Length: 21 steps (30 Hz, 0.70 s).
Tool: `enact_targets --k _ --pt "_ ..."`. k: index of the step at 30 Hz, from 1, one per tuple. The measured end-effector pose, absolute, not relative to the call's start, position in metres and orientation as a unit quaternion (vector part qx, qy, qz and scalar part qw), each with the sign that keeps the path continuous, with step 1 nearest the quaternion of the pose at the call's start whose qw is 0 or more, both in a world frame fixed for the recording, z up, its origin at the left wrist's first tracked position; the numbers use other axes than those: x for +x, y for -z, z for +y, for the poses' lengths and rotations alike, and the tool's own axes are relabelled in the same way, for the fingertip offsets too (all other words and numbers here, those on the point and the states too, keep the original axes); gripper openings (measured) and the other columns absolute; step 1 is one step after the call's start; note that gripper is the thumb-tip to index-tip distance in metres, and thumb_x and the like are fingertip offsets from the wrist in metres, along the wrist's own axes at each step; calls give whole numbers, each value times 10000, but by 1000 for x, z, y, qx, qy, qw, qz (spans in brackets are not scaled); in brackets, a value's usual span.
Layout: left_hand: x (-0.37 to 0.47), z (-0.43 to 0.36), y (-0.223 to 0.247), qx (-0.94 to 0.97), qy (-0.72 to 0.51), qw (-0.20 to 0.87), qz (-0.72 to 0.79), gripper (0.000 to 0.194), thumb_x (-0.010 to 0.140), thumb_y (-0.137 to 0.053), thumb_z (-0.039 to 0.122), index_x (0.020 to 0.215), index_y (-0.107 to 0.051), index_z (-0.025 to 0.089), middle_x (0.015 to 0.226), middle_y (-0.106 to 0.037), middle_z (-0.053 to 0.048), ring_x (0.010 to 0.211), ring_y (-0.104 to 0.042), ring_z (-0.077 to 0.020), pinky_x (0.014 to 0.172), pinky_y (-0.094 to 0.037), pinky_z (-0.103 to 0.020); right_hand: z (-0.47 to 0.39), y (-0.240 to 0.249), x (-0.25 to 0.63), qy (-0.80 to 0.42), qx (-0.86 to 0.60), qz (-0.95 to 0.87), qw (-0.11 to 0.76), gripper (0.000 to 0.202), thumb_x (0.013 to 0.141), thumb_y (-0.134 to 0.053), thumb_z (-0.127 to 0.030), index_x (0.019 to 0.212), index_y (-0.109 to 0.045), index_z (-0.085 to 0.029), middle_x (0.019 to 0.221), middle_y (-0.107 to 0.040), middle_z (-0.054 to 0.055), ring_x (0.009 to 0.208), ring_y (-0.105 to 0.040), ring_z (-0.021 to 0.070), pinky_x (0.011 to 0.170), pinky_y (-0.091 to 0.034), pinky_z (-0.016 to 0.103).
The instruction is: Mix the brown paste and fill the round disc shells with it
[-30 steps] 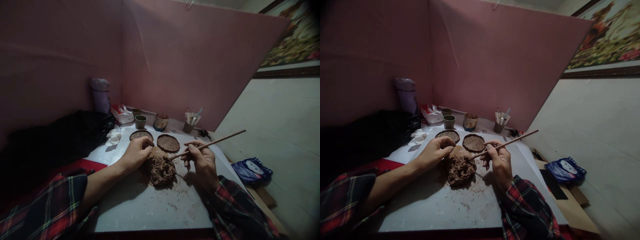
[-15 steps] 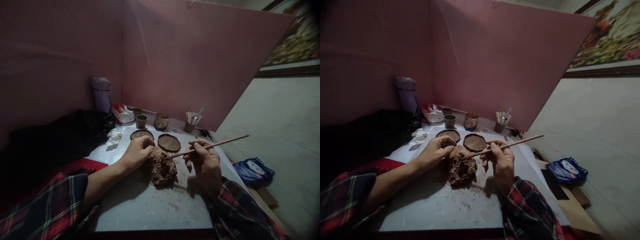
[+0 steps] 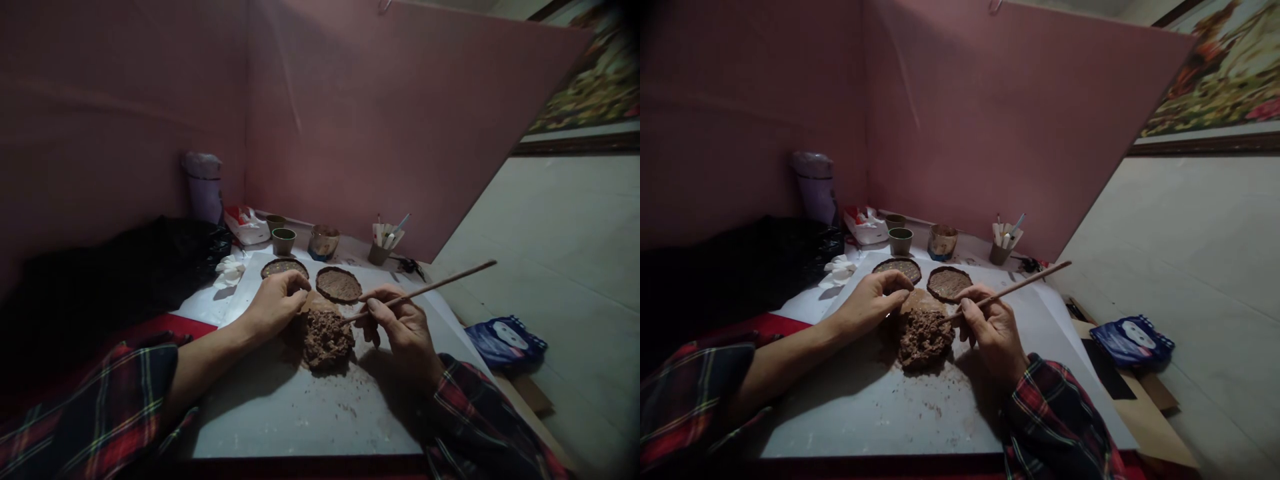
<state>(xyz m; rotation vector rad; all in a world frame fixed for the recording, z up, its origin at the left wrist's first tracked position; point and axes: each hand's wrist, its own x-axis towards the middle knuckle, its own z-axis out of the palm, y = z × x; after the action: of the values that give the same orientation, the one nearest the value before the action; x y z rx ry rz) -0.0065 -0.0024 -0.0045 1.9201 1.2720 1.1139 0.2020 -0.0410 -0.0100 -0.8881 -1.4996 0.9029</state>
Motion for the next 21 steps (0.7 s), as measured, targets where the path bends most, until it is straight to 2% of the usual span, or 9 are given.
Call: enact_targets --k 4,9,12,15,21 --pt "-6 -3 4 722 -417 276 479 155 714 -494 189 762 -633 140 754 -655 -50 714 -584 -162 664 -436 -266 -35 11 208 -408 -371 -605 574 225 838 -602 -389 757 -586 -180 553 -634 8 382 -522 96 336 -387 192" --pt "-5 -2 6 716 -412 301 476 158 720 -486 185 780 -623 133 653 -597 -15 580 -530 -128 564 -405 -244 -29 8 216 -382 -333 -545 668 267 808 -632 -428 722 -588 -180 499 -624 -2 330 -499 89 275 -354 166" --pt "-5 -2 6 712 -416 303 478 150 717 -492 189 771 -621 133 636 -580 -9 573 -516 -123 553 -397 -238 -27 6 216 -379 -317 -517 698 265 795 -647 -426 712 -586 -181 479 -620 -9 310 -499 91 252 -348 156" --pt "-6 -2 5 713 -419 296 478 156 716 -490 186 767 -628 133 677 -609 -23 620 -536 -133 594 -411 -247 -26 7 213 -407 -317 -516 684 280 783 -654 -440 710 -578 -180 473 -625 -6 285 -482 88 236 -342 153" --pt "-6 -3 5 721 -412 282 480 172 719 -484 193 777 -635 133 746 -644 -46 707 -569 -160 670 -430 -277 -30 13 205 -457 -339 -559 603 239 797 -660 -378 726 -578 -165 532 -654 12 354 -533 87 312 -414 160"
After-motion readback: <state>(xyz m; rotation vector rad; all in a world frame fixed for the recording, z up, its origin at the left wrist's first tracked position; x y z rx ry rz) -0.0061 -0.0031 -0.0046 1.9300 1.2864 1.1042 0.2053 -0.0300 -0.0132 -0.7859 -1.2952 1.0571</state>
